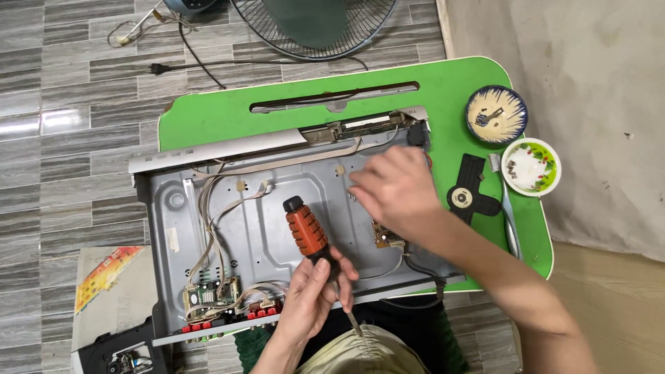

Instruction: Repairing the internal components of an electronic device using a screwdriver to manipulate a circuit board

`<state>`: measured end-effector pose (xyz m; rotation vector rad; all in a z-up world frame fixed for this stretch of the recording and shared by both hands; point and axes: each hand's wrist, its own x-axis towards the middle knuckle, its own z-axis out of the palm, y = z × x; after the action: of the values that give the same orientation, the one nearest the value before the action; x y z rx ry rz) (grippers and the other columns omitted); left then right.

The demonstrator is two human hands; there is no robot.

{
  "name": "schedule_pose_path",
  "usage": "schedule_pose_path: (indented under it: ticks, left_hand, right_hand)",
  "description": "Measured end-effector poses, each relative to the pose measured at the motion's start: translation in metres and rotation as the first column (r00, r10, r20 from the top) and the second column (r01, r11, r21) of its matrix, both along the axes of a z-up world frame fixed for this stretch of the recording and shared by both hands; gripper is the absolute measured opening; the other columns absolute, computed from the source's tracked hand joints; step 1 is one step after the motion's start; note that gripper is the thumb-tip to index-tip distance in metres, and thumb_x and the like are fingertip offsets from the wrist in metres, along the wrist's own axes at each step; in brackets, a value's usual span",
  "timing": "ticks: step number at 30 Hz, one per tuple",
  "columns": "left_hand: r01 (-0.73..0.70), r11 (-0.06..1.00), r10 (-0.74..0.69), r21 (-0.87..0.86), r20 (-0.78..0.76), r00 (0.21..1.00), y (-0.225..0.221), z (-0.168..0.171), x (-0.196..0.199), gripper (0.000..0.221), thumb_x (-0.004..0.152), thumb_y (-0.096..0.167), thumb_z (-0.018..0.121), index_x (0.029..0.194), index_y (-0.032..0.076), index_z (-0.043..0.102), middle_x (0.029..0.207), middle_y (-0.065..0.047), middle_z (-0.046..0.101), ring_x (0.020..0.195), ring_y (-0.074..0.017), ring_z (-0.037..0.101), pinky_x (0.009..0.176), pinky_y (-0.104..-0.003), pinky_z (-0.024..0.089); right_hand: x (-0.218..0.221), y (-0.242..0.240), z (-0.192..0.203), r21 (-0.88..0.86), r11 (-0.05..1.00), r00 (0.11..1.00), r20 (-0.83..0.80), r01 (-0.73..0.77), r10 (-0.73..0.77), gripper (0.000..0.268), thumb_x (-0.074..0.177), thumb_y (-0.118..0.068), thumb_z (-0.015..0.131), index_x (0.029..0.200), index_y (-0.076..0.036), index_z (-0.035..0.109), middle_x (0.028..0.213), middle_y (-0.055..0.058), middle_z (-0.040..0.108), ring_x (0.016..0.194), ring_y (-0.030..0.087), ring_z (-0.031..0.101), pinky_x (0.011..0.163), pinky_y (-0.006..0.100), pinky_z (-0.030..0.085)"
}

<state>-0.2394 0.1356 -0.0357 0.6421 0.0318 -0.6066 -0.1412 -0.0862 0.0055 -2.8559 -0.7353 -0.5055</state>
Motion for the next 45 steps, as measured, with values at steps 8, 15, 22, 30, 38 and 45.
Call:
schedule_pose_path:
  ticks: [8, 15, 22, 30, 38, 45]
  left_hand:
    - [0.018, 0.976, -0.110, 0.217, 0.421, 0.900, -0.039, 0.055, 0.011, 0.024, 0.109, 0.024, 0.051, 0.115, 0.002, 0.044, 0.096, -0.015, 0.059, 0.055, -0.0136, 0.049, 0.049, -0.026, 0.046]
    - [-0.395, 0.605, -0.426, 0.691, 0.700, 0.573, -0.028, 0.086, 0.014, 0.057, 0.103, 0.044, 0.048, 0.140, 0.000, 0.048, 0.130, -0.017, 0.062, 0.119, -0.0306, 0.061, 0.099, -0.043, 0.049]
    - [-0.680, 0.274, -0.779, 0.680, 0.572, 0.258, -0.023, 0.022, -0.021, 0.062, 0.096, 0.046, 0.068, 0.134, -0.001, 0.061, 0.150, -0.019, 0.055, 0.114, -0.0394, 0.060, 0.094, -0.048, 0.049]
    - [-0.751, 0.172, -0.851, 0.638, 0.480, 0.212, -0.029, 0.013, -0.024, 0.066, 0.093, 0.046, 0.070, 0.137, -0.001, 0.060, 0.152, -0.015, 0.055, 0.114, -0.0330, 0.058, 0.088, -0.043, 0.048]
    - [-0.785, 0.139, -0.867, 0.604, 0.457, 0.197, -0.031, 0.001, -0.024, 0.062, 0.093, 0.049, 0.067, 0.134, 0.002, 0.063, 0.151, -0.012, 0.056, 0.116, -0.0293, 0.056, 0.088, -0.039, 0.045]
    - [-0.773, 0.138, -0.868, 0.619, 0.451, 0.206, -0.031, 0.003, -0.025, 0.064, 0.092, 0.047, 0.068, 0.136, 0.001, 0.062, 0.151, -0.012, 0.056, 0.115, -0.0303, 0.055, 0.088, -0.040, 0.045]
  right_hand:
    - [-0.031, 0.003, 0.108, 0.605, 0.734, 0.688, -0.675, 0.308, 0.267, 0.089, 0.080, -0.052, 0.067, 0.153, -0.011, 0.037, 0.134, 0.008, 0.066, 0.117, 0.020, 0.064, 0.097, 0.033, 0.057]
    - [-0.064, -0.002, 0.112, 0.871, 0.448, 0.901, -0.344, 0.201, 0.265, 0.047, 0.095, -0.008, 0.066, 0.134, -0.004, 0.041, 0.106, 0.014, 0.071, 0.091, 0.018, 0.071, 0.084, 0.029, 0.062]
    - [-0.070, -0.016, 0.076, 0.828, 0.548, 0.988, -0.156, 0.121, 0.017, 0.046, 0.095, -0.010, 0.067, 0.125, 0.000, 0.034, 0.105, 0.017, 0.071, 0.095, 0.025, 0.073, 0.086, 0.033, 0.059]
    - [-0.069, -0.004, 0.060, 0.755, 0.649, 0.995, -0.098, 0.090, -0.024, 0.045, 0.097, -0.019, 0.069, 0.125, -0.002, 0.038, 0.104, 0.012, 0.073, 0.089, 0.019, 0.073, 0.080, 0.028, 0.059]
    - [-0.074, 0.002, 0.059, 0.688, 0.724, 0.998, -0.062, 0.040, 0.004, 0.046, 0.096, -0.021, 0.070, 0.126, -0.003, 0.040, 0.102, 0.008, 0.074, 0.087, 0.017, 0.075, 0.080, 0.027, 0.058]
    - [-0.079, 0.000, 0.057, 0.688, 0.726, 0.997, -0.063, 0.014, 0.041, 0.048, 0.095, -0.021, 0.073, 0.126, -0.004, 0.042, 0.105, 0.009, 0.074, 0.091, 0.019, 0.075, 0.086, 0.029, 0.059]
